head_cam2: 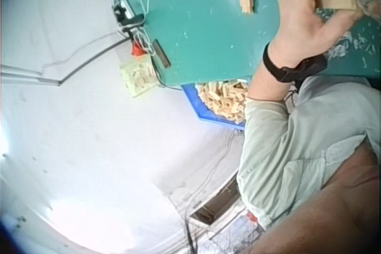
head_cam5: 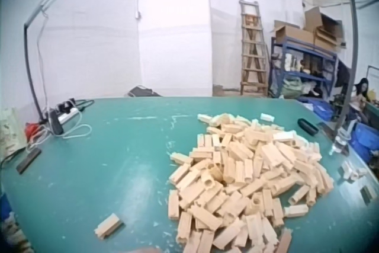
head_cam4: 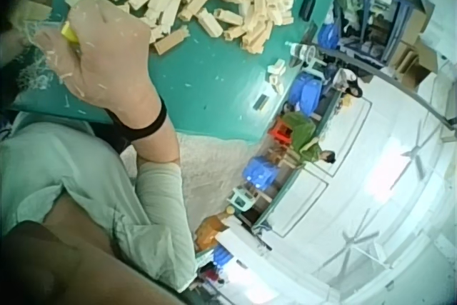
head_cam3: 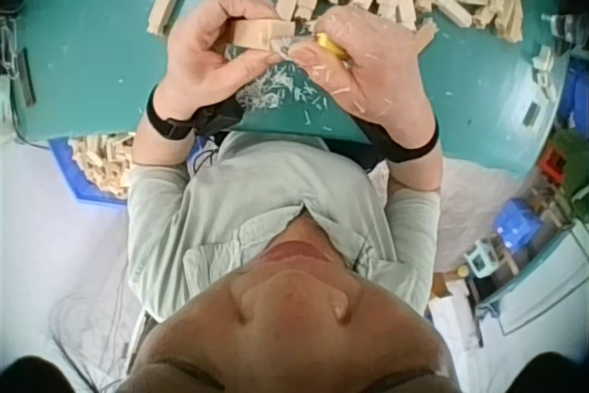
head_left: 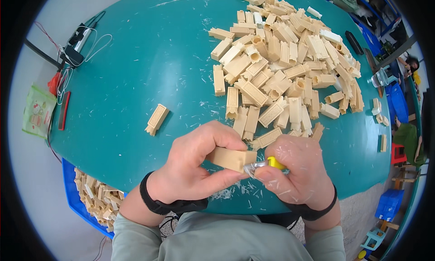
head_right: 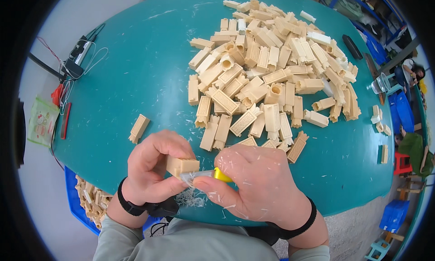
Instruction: The person uses a small yellow-handled carving knife to trim and shape small rectangular wooden blocks. They hold each block in their left hand and carefully shave off edges and corners with the knife in their right hand, creating wood shavings. The person works on a green table covered with a large pile of similar wooden pieces.
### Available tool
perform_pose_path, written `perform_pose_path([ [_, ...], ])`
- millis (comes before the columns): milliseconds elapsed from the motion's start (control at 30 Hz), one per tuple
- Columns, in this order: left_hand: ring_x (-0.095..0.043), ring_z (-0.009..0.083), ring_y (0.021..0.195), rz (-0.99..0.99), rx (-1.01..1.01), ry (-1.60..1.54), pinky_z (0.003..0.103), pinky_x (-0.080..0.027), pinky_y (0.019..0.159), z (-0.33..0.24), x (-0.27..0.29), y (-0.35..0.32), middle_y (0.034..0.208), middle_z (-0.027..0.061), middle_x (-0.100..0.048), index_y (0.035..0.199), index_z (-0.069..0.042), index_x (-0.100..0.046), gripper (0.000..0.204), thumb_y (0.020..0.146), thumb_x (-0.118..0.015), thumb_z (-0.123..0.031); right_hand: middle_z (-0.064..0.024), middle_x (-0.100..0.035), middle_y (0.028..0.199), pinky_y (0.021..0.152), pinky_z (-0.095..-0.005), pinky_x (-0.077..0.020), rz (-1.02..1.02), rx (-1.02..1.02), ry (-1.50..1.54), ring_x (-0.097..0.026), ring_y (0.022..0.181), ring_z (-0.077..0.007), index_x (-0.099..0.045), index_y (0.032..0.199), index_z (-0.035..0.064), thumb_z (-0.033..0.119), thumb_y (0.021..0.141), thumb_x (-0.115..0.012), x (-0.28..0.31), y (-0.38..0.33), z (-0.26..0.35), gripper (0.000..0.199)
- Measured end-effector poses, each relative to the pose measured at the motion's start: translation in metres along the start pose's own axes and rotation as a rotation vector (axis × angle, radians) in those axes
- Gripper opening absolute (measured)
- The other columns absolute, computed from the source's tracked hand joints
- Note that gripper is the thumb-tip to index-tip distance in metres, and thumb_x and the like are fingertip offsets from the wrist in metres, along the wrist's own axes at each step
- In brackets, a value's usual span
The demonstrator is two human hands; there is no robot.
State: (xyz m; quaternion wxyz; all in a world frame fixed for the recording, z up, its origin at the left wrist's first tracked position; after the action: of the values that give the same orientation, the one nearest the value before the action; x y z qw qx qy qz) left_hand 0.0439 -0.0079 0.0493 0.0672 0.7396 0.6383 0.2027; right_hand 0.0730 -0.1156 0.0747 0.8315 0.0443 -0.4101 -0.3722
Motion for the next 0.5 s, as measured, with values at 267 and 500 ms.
perform_pose_path([
  [267, -0.06, 0.0236, 0.077, -0.021, -0.027, 0.135, 0.028, -0.048, 0.064, -0.005, 0.0018, 0.0014, 0.088, 0.0101, -0.06, 0.095, -0.003, -0.056, 0.035, 0.068, -0.076, -0.012, -0.0043, -0.046, 0.055, 0.04, -0.0311, -0.034, -0.012, -0.003, -0.066, -0.048, 0.047, -0.0213, -0.051, 0.07, 0.0067, 0.032, 0.075, -0.069, 0.001, -0.0003, -0.005, 0.032],
  [500, -0.057, 0.0173, 0.075, 0.019, -0.052, 0.146, 0.026, -0.044, 0.064, -0.0081, -0.0015, 0.002, 0.087, 0.0095, -0.06, 0.095, -0.002, -0.054, 0.033, 0.071, -0.075, -0.01, -0.0052, -0.046, 0.055, 0.041, -0.0315, -0.0342, -0.017, -0.012, -0.089, -0.048, 0.047, -0.0217, -0.051, 0.069, 0.0068, 0.033, 0.077, -0.068, 0.0027, 0.0003, -0.0077, 0.032],
])
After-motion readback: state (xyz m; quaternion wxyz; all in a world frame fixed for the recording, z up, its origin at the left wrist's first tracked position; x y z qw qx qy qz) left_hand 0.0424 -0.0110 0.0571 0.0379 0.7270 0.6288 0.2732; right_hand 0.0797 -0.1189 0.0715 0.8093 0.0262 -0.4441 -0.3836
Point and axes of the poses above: each hand's wrist, its own y-axis towards the middle knuckle, its own x-axis out of the back of the hand, z = x × y, the point moved 10 cm from there along y, towards the middle knuckle
